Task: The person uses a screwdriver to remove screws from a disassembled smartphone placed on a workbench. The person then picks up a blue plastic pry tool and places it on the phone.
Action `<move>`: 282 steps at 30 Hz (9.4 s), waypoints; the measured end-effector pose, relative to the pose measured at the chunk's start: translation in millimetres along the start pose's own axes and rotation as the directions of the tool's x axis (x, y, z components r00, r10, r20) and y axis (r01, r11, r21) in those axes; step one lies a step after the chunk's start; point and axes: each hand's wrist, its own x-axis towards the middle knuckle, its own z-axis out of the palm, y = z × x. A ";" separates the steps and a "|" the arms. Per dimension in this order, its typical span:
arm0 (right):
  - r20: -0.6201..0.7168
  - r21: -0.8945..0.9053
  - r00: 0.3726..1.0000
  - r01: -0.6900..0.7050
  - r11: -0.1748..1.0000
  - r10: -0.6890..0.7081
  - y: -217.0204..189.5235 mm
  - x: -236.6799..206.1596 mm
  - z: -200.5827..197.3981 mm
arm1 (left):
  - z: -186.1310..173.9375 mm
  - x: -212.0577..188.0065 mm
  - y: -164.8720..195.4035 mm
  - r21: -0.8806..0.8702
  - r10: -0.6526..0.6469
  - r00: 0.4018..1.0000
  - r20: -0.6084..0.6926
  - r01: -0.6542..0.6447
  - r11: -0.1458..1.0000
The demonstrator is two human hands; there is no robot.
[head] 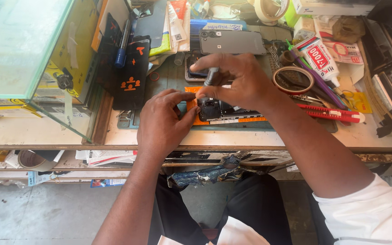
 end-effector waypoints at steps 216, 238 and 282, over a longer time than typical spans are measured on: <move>-0.341 -0.462 0.925 -0.321 0.827 0.169 24.2 -16.9 -44.5 | 2.4 -3.8 0.9 0.080 -0.035 0.998 0.043 0.032 0.996; -0.021 0.429 0.985 -0.144 0.892 0.169 17.3 -15.1 -22.1 | -2.8 -6.2 6.8 -0.048 -0.014 0.998 0.061 0.017 0.999; -0.522 0.403 0.648 -0.387 0.830 0.555 -5.0 -113.4 -22.5 | -3.3 5.0 3.0 0.040 0.158 0.968 0.195 -0.169 0.985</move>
